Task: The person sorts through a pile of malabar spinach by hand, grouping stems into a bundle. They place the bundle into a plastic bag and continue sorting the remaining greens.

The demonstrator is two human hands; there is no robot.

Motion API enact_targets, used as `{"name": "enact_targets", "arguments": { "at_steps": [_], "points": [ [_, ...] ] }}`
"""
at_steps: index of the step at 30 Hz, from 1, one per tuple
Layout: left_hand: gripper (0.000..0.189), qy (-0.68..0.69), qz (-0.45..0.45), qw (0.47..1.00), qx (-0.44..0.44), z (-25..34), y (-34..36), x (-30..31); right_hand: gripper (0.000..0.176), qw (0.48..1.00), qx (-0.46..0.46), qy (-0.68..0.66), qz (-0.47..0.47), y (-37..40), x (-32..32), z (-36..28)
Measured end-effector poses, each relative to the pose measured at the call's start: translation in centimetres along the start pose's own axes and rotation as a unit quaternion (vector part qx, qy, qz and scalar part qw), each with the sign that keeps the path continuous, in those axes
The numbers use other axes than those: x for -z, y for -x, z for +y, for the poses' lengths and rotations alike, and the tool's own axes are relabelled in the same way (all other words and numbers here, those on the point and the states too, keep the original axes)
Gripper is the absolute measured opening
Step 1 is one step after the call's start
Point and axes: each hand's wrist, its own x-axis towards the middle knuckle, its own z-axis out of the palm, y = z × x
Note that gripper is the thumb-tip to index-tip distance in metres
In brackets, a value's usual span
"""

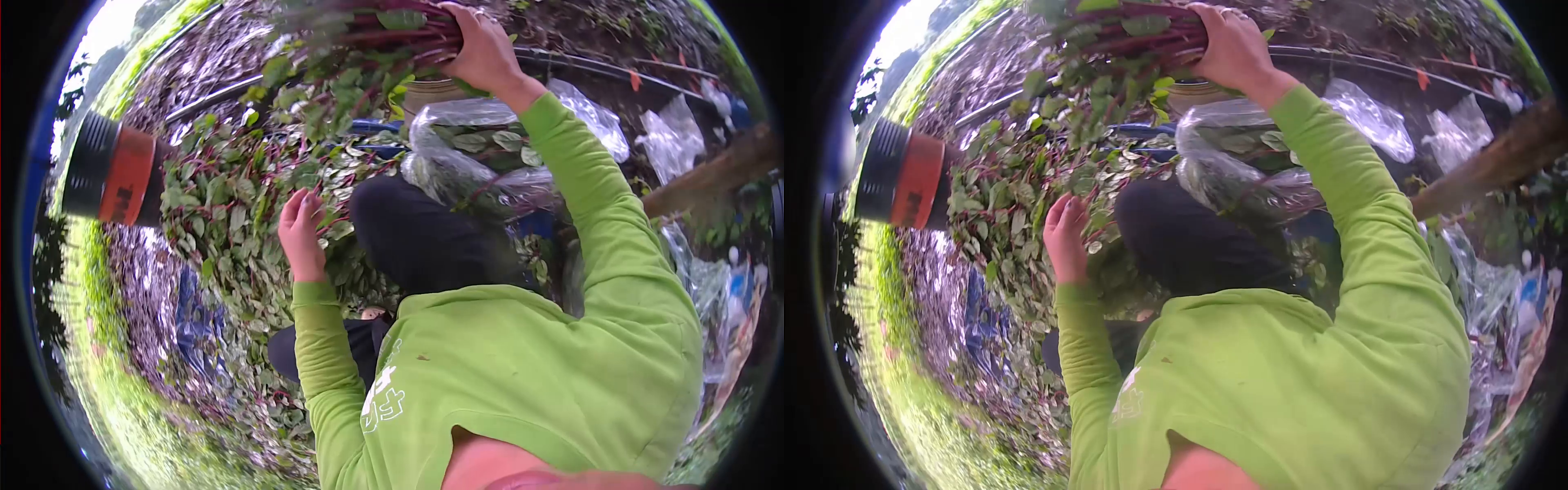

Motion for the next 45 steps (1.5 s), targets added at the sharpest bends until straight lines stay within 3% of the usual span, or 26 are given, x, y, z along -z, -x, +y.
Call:
{"name": "enact_targets", "arguments": {
  "at_steps": [3,4,6,7,8,10,11,15,18,19,20,21,23,26,28,30,33,36,37,38,39,41,42,45],
  "points": [
    [0.035,0.111,-0.112,0.984,0.082,-0.5,-1.1,-9.3,0.086,0.998,-0.039,-0.026,0.035,-0.6,3.0,2.1],
    [0.051,0.116,-0.147,0.974,0.131,-2.7,-2.5,-11.4,0.088,0.997,-0.039,-0.039,0.055,-0.5,3.9,2.7],
    [0.101,-0.008,-0.154,0.962,0.226,-4.0,-2.2,-17.2,0.094,0.984,-0.087,-0.157,0.005,-0.3,5.5,3.7],
    [0.115,-0.053,-0.14,0.948,0.28,-6.1,-3.0,-18.9,0.095,0.976,-0.097,-0.194,-0.001,0.1,5.8,4.4],
    [0.115,-0.064,-0.087,0.937,0.332,-8.0,-3.2,-20.8,0.095,0.967,-0.107,-0.23,-0.007,0.6,6.1,5.2],
    [0.105,-0.04,-0.14,0.921,0.361,-10.1,-3.0,-22.1,0.085,0.932,-0.129,-0.33,-0.077,2.3,5.4,7.7],
    [0.08,-0.002,-0.093,0.927,0.363,-11.0,-1.7,-22.8,0.08,0.907,-0.141,-0.38,-0.113,3.3,4.9,8.8],
    [0.041,0.053,-0.071,0.93,0.357,-14.9,0.5,-20.7,0.092,0.847,-0.231,-0.452,-0.16,6.9,4.7,7.5],
    [0.041,0.039,-0.303,0.899,0.314,-18.7,0.1,-19.3,0.088,0.843,-0.265,-0.436,-0.17,9.6,4.1,7.3],
    [0.048,-0.177,-0.445,0.844,0.241,-18.8,1.7,-19.2,0.086,0.865,-0.271,-0.382,-0.181,10.5,3.9,7.6],
    [0.055,-0.524,-0.411,0.735,0.124,-14.9,3.5,-20.6,0.086,0.856,-0.274,-0.403,-0.169,10.7,3.8,7.6],
    [0.055,-0.603,-0.395,0.692,0.028,-14.0,5.5,-20.9,0.086,0.848,-0.277,-0.425,-0.154,10.9,3.7,7.5],
    [0.05,-0.616,-0.397,0.679,-0.04,-14.8,6.0,-21.0,0.086,0.839,-0.289,-0.444,-0.128,10.8,3.7,7.6],
    [0.039,-0.452,-0.435,0.779,0.031,-17.1,3.7,-21.6,0.086,0.852,-0.297,-0.424,-0.082,10.5,4.0,8.0],
    [0.033,-0.365,-0.421,0.828,0.058,-14.7,2.4,-22.0,0.084,0.85,-0.297,-0.432,-0.053,10.2,4.7,8.0],
    [0.031,-0.391,-0.398,0.819,-0.137,-12.5,0.5,-23.0,0.08,0.845,-0.294,-0.446,-0.025,9.9,5.3,8.0],
    [0.032,-0.465,-0.414,0.676,-0.393,-7.4,-2.6,-26.4,0.072,0.83,-0.281,-0.481,0.015,9.5,5.7,8.9],
    [0.047,-0.623,-0.445,0.612,-0.199,-4.7,-0.7,-29.4,0.07,0.813,-0.281,-0.507,0.059,9.5,5.8,10.0],
    [0.066,-0.66,-0.483,0.559,-0.138,-3.5,0.8,-29.2,0.068,0.82,-0.274,-0.499,0.058,9.3,6.4,9.5],
    [0.075,-0.676,-0.476,0.55,-0.118,-5.3,2.1,-28.8,0.068,0.817,-0.287,-0.495,0.071,9.3,6.9,8.9],
    [0.073,-0.696,-0.466,0.532,-0.122,-6.9,3.1,-28.1,0.068,0.814,-0.297,-0.492,0.084,9.1,7.3,8.2],
    [0.048,-0.674,-0.402,0.582,-0.215,-12.2,3.8,-26.1,0.068,0.805,-0.31,-0.494,0.107,9.1,7.2,7.9],
    [0.038,-0.651,-0.371,0.61,-0.259,-11.9,4.1,-25.7,0.067,0.799,-0.304,-0.505,0.115,9.0,7.0,7.8],
    [0.018,-0.644,-0.435,0.604,-0.177,-9.6,3.2,-26.7,0.066,0.787,-0.307,-0.519,0.129,9.5,6.8,8.1]
  ]
}}
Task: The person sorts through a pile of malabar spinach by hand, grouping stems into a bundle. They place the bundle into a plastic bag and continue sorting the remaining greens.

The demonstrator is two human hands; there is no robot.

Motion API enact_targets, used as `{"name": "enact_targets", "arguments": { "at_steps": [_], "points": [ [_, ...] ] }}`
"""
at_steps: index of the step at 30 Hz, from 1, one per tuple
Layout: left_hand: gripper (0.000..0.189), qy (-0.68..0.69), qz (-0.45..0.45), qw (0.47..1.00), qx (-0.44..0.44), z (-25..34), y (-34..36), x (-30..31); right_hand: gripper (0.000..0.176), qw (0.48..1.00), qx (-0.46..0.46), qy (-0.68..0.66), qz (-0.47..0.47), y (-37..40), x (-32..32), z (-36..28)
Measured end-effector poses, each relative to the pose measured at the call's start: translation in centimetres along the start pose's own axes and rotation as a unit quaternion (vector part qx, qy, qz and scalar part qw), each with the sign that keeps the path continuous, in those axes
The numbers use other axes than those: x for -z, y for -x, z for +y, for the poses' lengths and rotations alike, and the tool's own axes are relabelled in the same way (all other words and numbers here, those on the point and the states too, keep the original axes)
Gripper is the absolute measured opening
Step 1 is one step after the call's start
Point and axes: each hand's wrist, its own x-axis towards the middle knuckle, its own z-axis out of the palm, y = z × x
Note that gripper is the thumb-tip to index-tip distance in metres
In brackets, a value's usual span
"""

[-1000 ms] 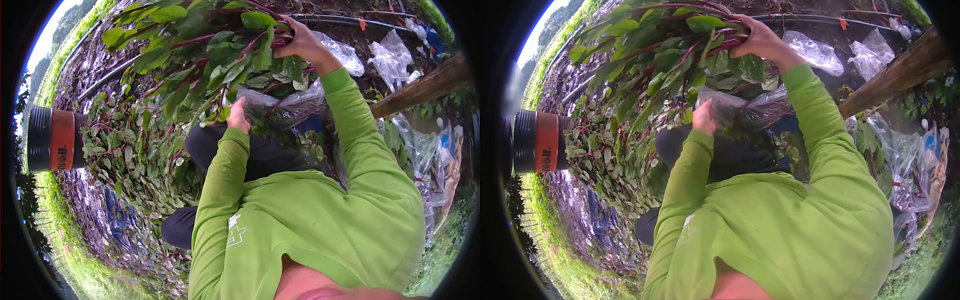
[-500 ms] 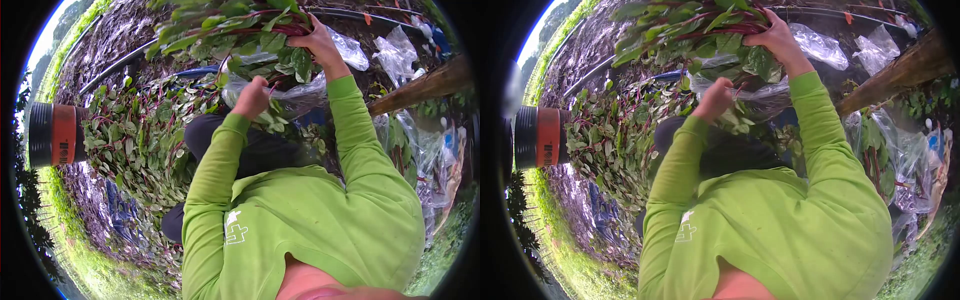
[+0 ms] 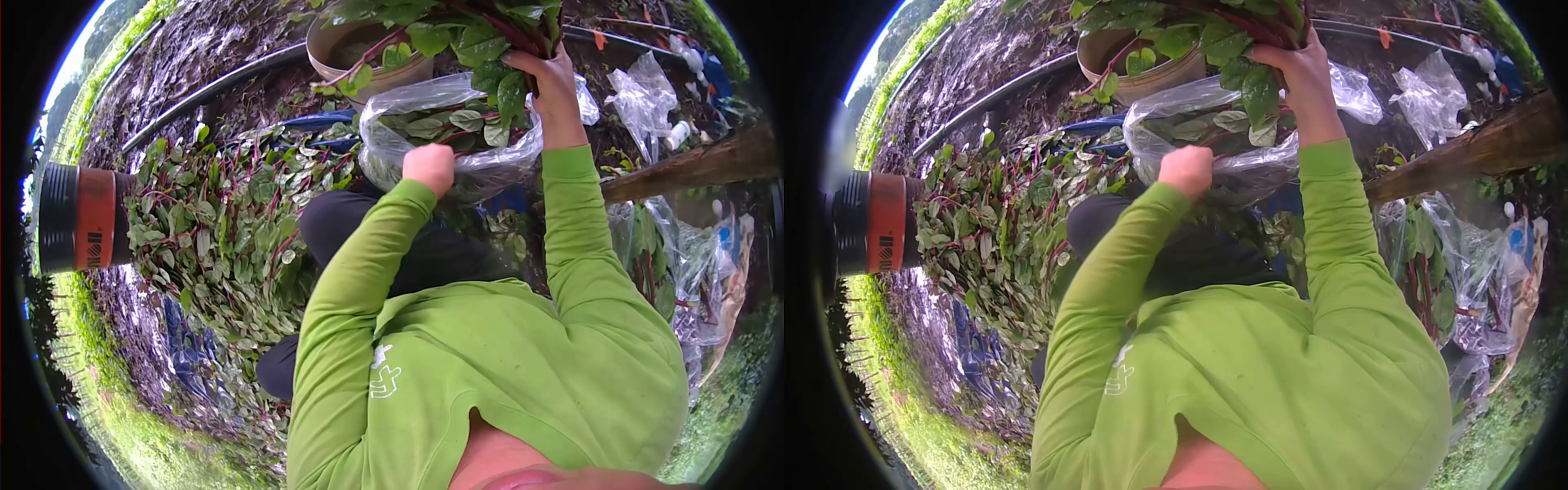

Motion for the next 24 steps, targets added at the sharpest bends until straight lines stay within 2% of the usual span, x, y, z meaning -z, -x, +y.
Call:
{"name": "enact_targets", "arguments": {
  "at_steps": [1,3,6,9,10,11,13,14,16,17,18,19,21,22,23,24],
  "points": [
    [0.016,-0.01,0.06,0.996,-0.06,-0.2,-0.3,1.0,0.066,1.0,-0.004,0.004,0.005,-0.4,0.6,0.5],
    [0.021,-0.086,0.061,0.983,-0.153,1.0,-0.7,5.9,0.066,1.0,-0.01,0.001,0.019,-0.9,1.1,1.1],
    [0.019,-0.183,0.138,0.944,-0.237,2.4,-3.0,7.4,0.068,0.999,-0.011,-0.013,0.034,-1.6,1.1,1.0],
    [0.018,-0.17,0.165,0.955,-0.181,0.2,-5.1,3.2,0.068,0.999,-0.01,-0.017,0.032,-1.1,1.1,0.8],
    [0.02,-0.157,0.172,0.964,-0.127,-0.8,-4.2,2.2,0.068,0.999,-0.01,-0.014,0.031,-1.1,1.3,1.0],
    [0.032,-0.149,0.158,0.974,-0.058,-1.6,-2.9,1.0,0.068,0.999,-0.01,-0.011,0.032,-1.0,1.7,1.2],
    [0.062,-0.095,0.289,0.952,0.022,-3.0,-0.6,-0.4,0.063,0.999,-0.019,0.023,0.025,-0.6,2.1,1.8],
    [0.068,-0.004,0.349,0.932,0.098,-3.5,-0.3,-0.7,0.063,0.999,-0.027,0.025,0.024,-0.3,2.0,2.0],
    [0.082,0.174,0.45,0.843,0.237,-4.1,0.7,-0.6,0.063,0.997,-0.063,0.025,0.024,0.6,2.0,2.4],
    [0.09,0.258,0.395,0.808,0.354,-4.3,0.2,-0.1,0.064,0.995,-0.091,0.024,0.021,1.0,2.1,2.8],
    [0.081,0.446,0.369,0.753,0.313,-7.1,-1.5,-3.0,0.065,0.993,-0.117,0.024,0.015,1.3,2.2,3.2],
    [0.073,0.615,0.33,0.668,0.257,-10.0,-2.8,-5.7,0.066,0.991,-0.128,0.033,-0.003,1.5,2.1,3.6],
    [0.05,0.826,0.145,0.463,0.288,-9.8,-0.1,-2.8,0.069,0.987,-0.15,0.051,-0.036,2.9,2.6,5.5],
    [0.017,0.853,0.126,0.406,0.302,-10.7,-0.7,-3.2,0.073,0.986,-0.127,0.103,-0.04,3.1,4.4,8.4],
    [0.015,0.877,0.106,0.38,0.276,-10.4,-0.7,-2.3,0.077,0.961,-0.14,0.238,-0.02,4.0,5.2,9.4],
    [0.014,0.898,0.085,0.351,0.25,-9.8,-0.3,-1.1,0.08,0.932,-0.052,0.357,-0.036,5.1,5.4,9.9]
  ]
}}
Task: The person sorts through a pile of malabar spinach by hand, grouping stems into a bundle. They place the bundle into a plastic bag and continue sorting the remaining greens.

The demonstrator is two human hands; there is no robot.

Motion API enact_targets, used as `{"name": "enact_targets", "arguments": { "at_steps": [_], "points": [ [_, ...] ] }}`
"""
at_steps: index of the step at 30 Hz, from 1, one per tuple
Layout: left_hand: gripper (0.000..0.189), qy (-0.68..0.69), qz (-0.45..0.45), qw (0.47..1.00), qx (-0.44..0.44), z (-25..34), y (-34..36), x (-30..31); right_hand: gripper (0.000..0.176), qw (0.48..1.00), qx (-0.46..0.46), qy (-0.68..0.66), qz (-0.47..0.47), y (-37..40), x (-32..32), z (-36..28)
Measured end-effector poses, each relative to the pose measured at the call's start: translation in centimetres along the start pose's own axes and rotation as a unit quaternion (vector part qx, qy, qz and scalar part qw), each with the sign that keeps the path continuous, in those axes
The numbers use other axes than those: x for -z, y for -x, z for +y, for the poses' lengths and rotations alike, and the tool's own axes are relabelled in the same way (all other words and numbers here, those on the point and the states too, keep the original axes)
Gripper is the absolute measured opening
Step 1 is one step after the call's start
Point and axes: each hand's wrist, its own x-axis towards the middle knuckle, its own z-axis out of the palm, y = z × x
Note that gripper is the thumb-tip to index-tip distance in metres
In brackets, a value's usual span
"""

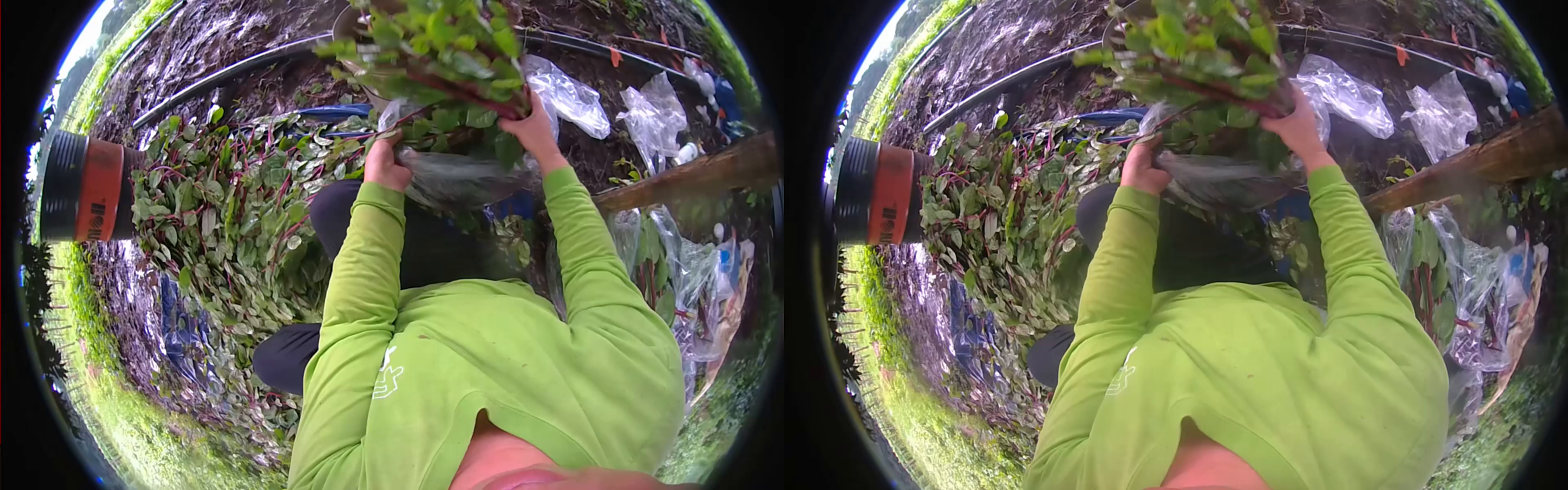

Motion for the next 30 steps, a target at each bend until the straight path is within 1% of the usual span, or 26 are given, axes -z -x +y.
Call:
{"name": "enact_targets", "arguments": {
  "at_steps": [1,2,4,5,6,7,9,10,11,13,14,15,16,17,18,19,20,21,22,25,26,29,30],
  "points": [
    [0.012,0.032,-0.031,0.999,0.019,0.0,0.5,-0.2,0.083,0.989,0.081,0.125,0.019,1.3,-0.3,0.8],
    [0.012,0.031,-0.009,0.998,0.061,1.0,-1.0,1.7,0.083,0.972,0.117,0.204,0.007,2.3,-0.6,1.7],
    [0.012,-0.014,-0.002,0.999,0.034,2.1,1.0,1.0,0.083,0.914,0.195,0.354,-0.013,2.9,-0.9,2.7],
    [0.012,-0.036,0.004,0.999,0.02,2.7,2.0,0.8,0.082,0.909,0.23,0.345,-0.031,3.0,-1.0,2.6],
    [0.013,-0.02,-0.066,0.996,0.064,3.9,-1.3,3.3,0.082,0.904,0.261,0.335,-0.051,3.7,-1.0,2.1],
    [0.007,-0.03,0.001,0.999,0.027,4.8,0.0,2.5,0.081,0.897,0.292,0.324,-0.072,4.5,-1.0,1.2],
    [0.006,-0.156,0.083,0.981,-0.081,6.3,2.1,1.1,0.073,0.866,0.315,0.344,-0.18,6.6,-0.8,-1.8],
    [0.015,-0.198,0.089,0.966,-0.14,6.3,2.4,1.4,0.072,0.854,0.322,0.344,-0.222,7.6,-0.7,-2.6],
    [0.019,-0.218,0.084,0.955,-0.181,6.6,2.7,2.0,0.072,0.841,0.327,0.342,-0.264,8.3,-0.6,-3.3],
    [0.028,-0.264,0.074,0.927,-0.256,6.8,2.8,3.6,0.071,0.814,0.25,0.363,-0.378,8.0,1.2,-5.1],
    [0.038,-0.296,0.042,0.904,-0.305,6.7,2.0,4.5,0.072,0.811,0.252,0.363,-0.385,7.4,1.9,-4.8],
    [0.039,-0.381,0.079,0.856,-0.34,6.6,1.2,5.4,0.073,0.806,0.252,0.363,-0.394,7.3,2.4,-4.4],
    [0.04,-0.462,0.116,0.796,-0.373,6.8,0.6,5.9,0.076,0.808,0.262,0.379,-0.368,7.5,2.4,-4.1],
    [0.042,-0.537,0.152,0.725,-0.404,7.2,0.1,6.4,0.078,0.808,0.275,0.393,-0.341,7.6,2.2,-4.0],
    [0.031,-0.585,0.165,0.711,-0.353,7.7,0.8,6.0,0.081,0.809,0.289,0.407,-0.31,7.4,1.7,-4.0],
    [0.027,-0.551,0.134,0.786,-0.247,8.4,0.5,5.9,0.084,0.832,0.273,0.396,-0.277,7.3,1.1,-4.0],
    [0.024,-0.506,0.099,0.846,-0.135,9.2,0.1,5.3,0.087,0.852,0.255,0.386,-0.245,7.3,0.6,-4.0],
    [0.023,-0.45,0.062,0.891,-0.018,9.4,-0.1,5.2,0.09,0.87,0.235,0.377,-0.213,7.5,0.2,-3.9],
    [0.023,-0.497,0.074,0.864,-0.009,9.3,2.9,3.2,0.096,0.879,0.168,0.397,-0.202,6.9,-0.3,-3.8],
    [0.021,-0.424,0.063,0.903,0.003,9.0,5.9,0.8,0.104,0.909,0.024,0.381,-0.168,5.7,-2.3,-5.0],
    [0.019,-0.408,0.051,0.911,0.001,9.3,5.7,1.1,0.103,0.919,0.025,0.364,-0.146,5.2,-2.8,-3.9],
    [0.019,-0.352,0.036,0.935,0.012,10.6,2.8,3.7,0.099,0.93,-0.007,0.335,-0.151,4.8,-3.2,-4.1],
    [0.019,-0.327,0.027,0.945,0.015,11.0,2.5,4.1,0.096,0.929,-0.038,0.33,-0.162,5.0,-2.9,-5.2]
  ]
}}
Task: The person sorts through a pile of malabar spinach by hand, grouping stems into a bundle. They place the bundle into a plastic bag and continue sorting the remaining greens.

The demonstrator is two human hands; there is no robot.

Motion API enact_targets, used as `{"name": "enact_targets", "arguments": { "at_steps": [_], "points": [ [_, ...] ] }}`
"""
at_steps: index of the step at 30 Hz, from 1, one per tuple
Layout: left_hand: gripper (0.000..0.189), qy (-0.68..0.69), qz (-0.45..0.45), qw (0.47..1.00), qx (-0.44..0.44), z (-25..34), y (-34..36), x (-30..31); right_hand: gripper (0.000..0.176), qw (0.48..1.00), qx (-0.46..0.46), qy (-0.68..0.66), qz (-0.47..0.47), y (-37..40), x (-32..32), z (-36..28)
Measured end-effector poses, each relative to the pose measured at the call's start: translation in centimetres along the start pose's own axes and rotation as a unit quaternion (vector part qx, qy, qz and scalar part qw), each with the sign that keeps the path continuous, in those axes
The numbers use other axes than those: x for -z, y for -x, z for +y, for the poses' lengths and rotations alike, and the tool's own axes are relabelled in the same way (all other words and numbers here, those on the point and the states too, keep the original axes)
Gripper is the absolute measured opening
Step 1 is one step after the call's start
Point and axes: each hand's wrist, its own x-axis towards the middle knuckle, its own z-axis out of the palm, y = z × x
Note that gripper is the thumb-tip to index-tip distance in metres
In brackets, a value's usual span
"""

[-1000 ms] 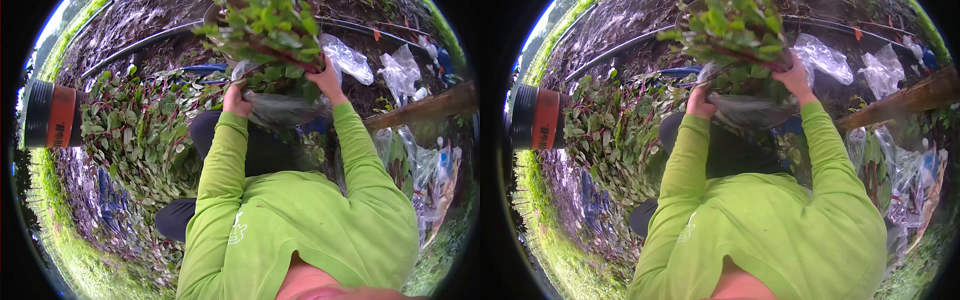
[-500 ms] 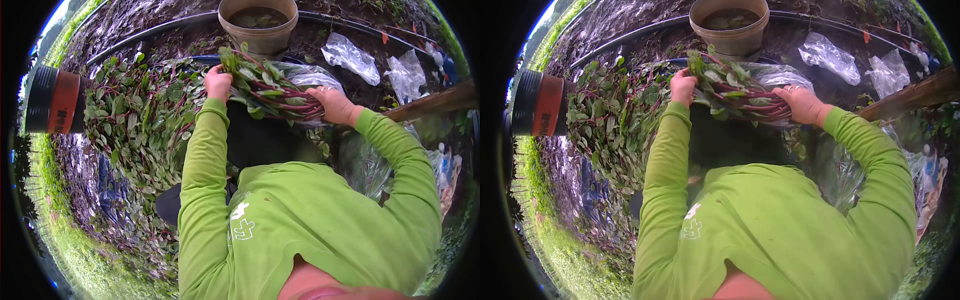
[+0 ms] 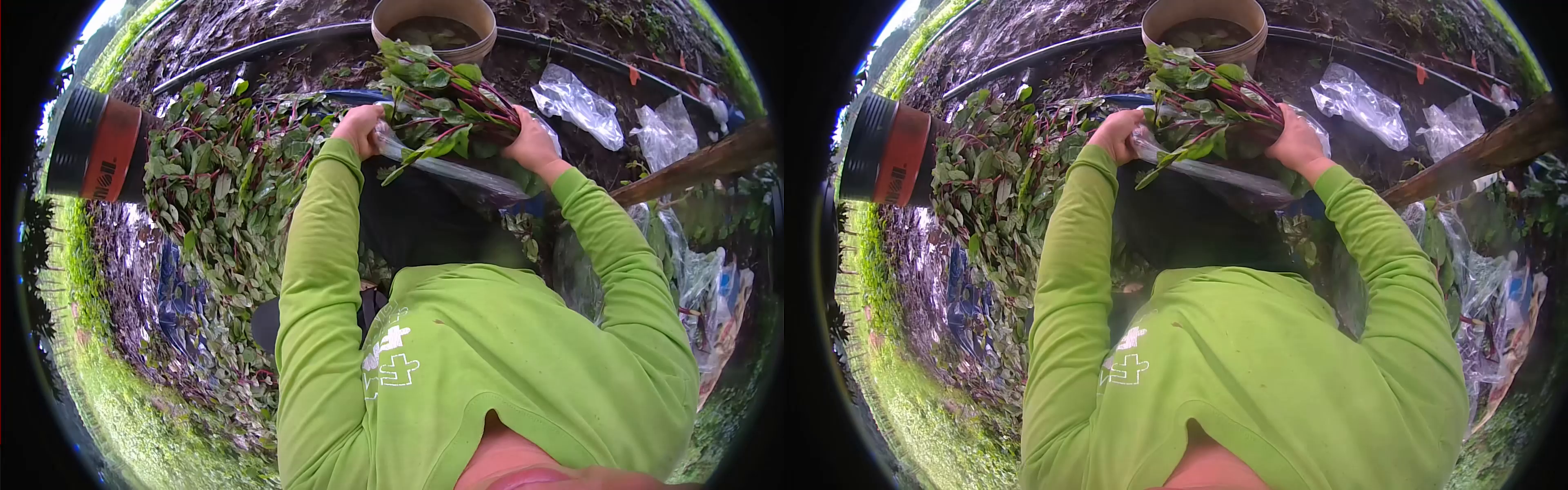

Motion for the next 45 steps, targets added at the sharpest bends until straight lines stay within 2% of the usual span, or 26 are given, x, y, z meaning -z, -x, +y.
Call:
{"name": "enact_targets", "arguments": {
  "at_steps": [3,4,7,9,11,12,14,17,18,21,22,23,26,27,29,30,31,32,35,36,37,39,41,42,43,45],
  "points": [
    [0.02,0.017,-0.034,0.999,0.009,-0.2,-0.7,0.8,0.094,0.983,0.043,-0.173,-0.035,-1.6,-1.0,3.5],
    [0.02,0.021,-0.039,0.999,0.007,-0.2,-0.2,0.5,0.092,0.967,0.019,-0.251,-0.046,-2.2,-1.2,3.9],
    [0.02,0.038,-0.051,0.998,0.0,-0.4,-0.3,0.5,0.09,0.959,-0.018,-0.28,-0.022,-2.2,-1.2,3.7],
    [0.02,0.055,-0.063,0.997,-0.004,-0.8,-1.9,1.4,0.085,0.985,0.108,-0.1,0.086,-0.2,-1.4,2.6],
    [0.023,0.102,-0.053,0.993,-0.002,-0.9,-3.1,2.5,0.079,0.954,0.233,0.065,0.179,2.3,-1.7,1.2],
    [0.023,0.123,-0.002,0.992,0.001,-0.9,-4.2,2.6,0.075,0.935,0.305,0.091,0.157,3.3,-1.7,1.4],
    [0.027,0.233,0.043,0.97,-0.057,-0.9,-0.1,-1.3,0.068,0.88,0.44,0.138,0.109,5.0,-1.7,2.5],
    [0.022,0.25,-0.005,0.957,-0.146,-2.2,-0.4,-1.6,0.062,0.869,0.46,0.181,0.035,6.6,0.0,2.7],
    [0.03,0.235,0.095,0.955,-0.151,-2.1,-0.4,-2.0,0.061,0.863,0.466,0.194,0.001,6.5,0.8,3.2],
    [0.022,0.129,0.135,0.946,-0.265,-2.8,1.6,-3.2,0.06,0.865,0.439,0.238,-0.054,6.4,1.7,3.5],
    [0.024,-0.052,0.141,0.922,-0.358,-3.0,1.5,-3.1,0.059,0.85,0.443,0.28,-0.062,6.1,1.7,3.2],
    [0.026,-0.21,0.173,0.852,-0.448,-3.2,1.5,-3.1,0.059,0.84,0.447,0.302,-0.057,5.6,1.5,3.2],
    [0.025,-0.316,0.144,0.797,-0.495,-1.2,8.3,-7.5,0.057,0.814,0.447,0.368,-0.045,4.5,0.7,3.6],
    [0.028,-0.379,0.154,0.758,-0.507,-0.7,9.8,-8.3,0.056,0.806,0.445,0.389,-0.039,4.3,0.6,3.1],
    [0.028,-0.285,0.145,0.84,-0.438,-0.5,8.1,-7.1,0.056,0.792,0.486,0.368,-0.042,5.6,1.8,1.9],
    [0.027,-0.132,0.13,0.91,-0.371,-0.1,7.1,-5.8,0.056,0.791,0.501,0.347,-0.051,6.5,2.7,1.3],
    [0.026,0.028,0.115,0.95,-0.29,0.2,6.7,-5.0,0.056,0.789,0.517,0.326,-0.061,7.0,3.2,1.0],
    [0.022,0.095,0.096,0.942,-0.306,-0.5,6.3,-4.9,0.057,0.789,0.52,0.321,-0.067,7.0,3.1,0.9],
    [0.022,0.024,0.056,0.935,-0.35,-0.6,7.8,-7.2,0.056,0.805,0.48,0.342,-0.057,2.8,-0.3,4.7],
    [0.019,-0.029,-0.022,0.949,-0.315,-0.9,8.3,-7.4,0.055,0.833,0.447,0.324,-0.035,0.1,-0.7,5.9],
    [0.019,-0.029,-0.024,0.953,-0.299,-1.0,8.9,-7.3,0.055,0.857,0.413,0.306,-0.012,-2.6,-0.8,6.8],
    [0.019,-0.03,-0.024,0.964,-0.262,-1.1,9.9,-6.2,0.055,0.923,0.248,0.292,0.042,-5.0,1.4,5.7],
    [0.018,0.018,-0.003,0.973,-0.231,-0.4,10.1,-5.3,0.064,0.905,0.281,0.249,0.201,-6.3,1.9,5.5],
    [0.02,0.053,-0.014,0.976,-0.212,0.2,9.8,-4.9,0.049,0.894,0.299,0.256,0.215,-4.0,4.2,1.6],
    [0.021,0.089,-0.025,0.977,-0.193,0.7,9.2,-4.1,0.055,0.862,0.278,0.366,0.215,-4.4,2.9,1.7],
    [0.024,0.169,-0.141,0.961,-0.168,0.5,6.6,-0.4,0.06,0.826,0.343,0.417,0.162,-1.6,-0.4,2.4]
  ]
}}
